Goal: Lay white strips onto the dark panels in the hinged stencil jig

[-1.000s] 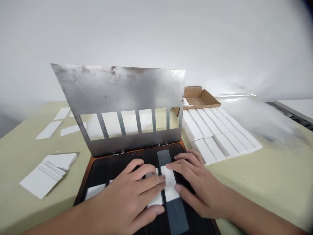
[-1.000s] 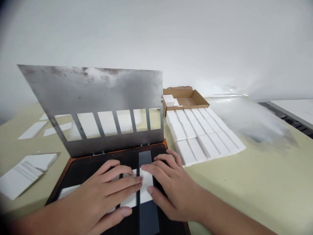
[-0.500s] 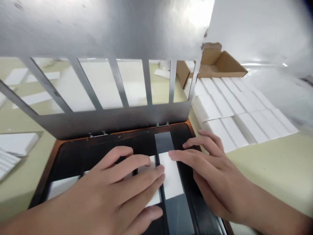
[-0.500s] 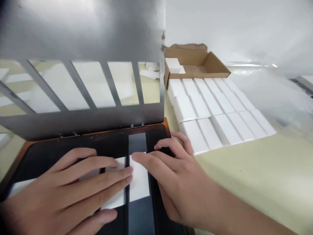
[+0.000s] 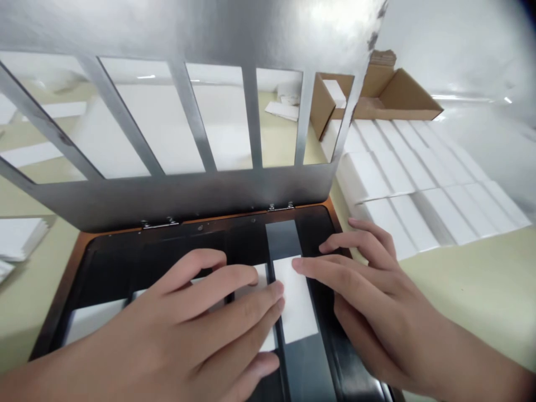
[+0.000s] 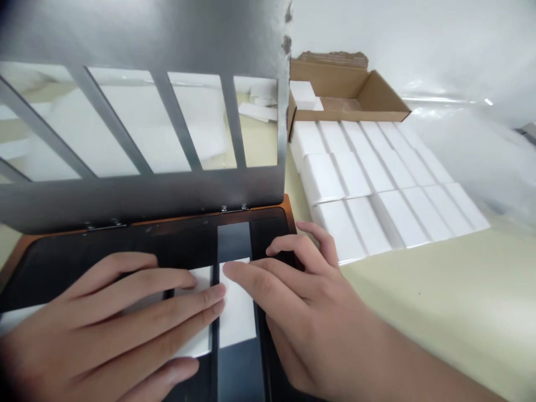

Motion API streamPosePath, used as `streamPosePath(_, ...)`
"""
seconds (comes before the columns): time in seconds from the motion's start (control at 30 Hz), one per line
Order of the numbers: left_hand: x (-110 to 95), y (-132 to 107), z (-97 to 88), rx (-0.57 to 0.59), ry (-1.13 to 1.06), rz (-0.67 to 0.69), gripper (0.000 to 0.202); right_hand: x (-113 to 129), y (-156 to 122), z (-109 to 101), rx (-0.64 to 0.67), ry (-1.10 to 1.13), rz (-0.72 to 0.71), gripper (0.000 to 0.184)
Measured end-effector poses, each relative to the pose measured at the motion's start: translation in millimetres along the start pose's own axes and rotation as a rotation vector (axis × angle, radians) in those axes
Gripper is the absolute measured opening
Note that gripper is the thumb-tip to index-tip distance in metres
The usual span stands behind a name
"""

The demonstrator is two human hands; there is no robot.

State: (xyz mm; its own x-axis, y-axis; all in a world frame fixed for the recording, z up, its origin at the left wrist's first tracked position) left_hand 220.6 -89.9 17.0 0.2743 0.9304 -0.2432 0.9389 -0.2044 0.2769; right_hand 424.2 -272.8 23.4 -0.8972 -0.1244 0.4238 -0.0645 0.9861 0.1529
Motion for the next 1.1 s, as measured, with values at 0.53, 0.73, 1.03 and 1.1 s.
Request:
streamPosePath(0.53, -1.4, 10.1, -8.2, -0.024, 0.044, 0.051, 0.028, 7.0, 1.7, 1.8, 0.044, -0.074, -0.064, 0.065)
streamPosePath(0.73, -13.0, -1.3, -15.1, -0.114, 0.067, 0.216, 0.023, 5.9, 3.1, 1.8, 0.024, -0.030, -0.048, 0.055)
streamPosePath(1.03, -9.2, 4.5, -15.2, -0.076, 0.058, 0.363, 0.020, 7.4, 4.1, 0.5, 0.026, 0.011, -0.039, 0.052)
streamPosePath(1.1, -9.8, 5.9, -15.6, -0.036, 0.070, 0.329, 0.020, 7.6, 4.1, 0.2, 0.023, 0.014, -0.037, 0.053)
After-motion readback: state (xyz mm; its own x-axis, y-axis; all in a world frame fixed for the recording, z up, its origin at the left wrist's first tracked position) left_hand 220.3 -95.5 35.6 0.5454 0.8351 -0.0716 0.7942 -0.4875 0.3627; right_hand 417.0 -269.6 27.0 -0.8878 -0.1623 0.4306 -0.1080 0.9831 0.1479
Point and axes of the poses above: each hand's wrist, its own y-axis towards the middle knuckle, its own z-axis out of the palm, x = y × z, the point moved 1 cm from there along y, towards the middle knuckle, and after that the axes turned 4 degrees about x, right-handed, at the moved point
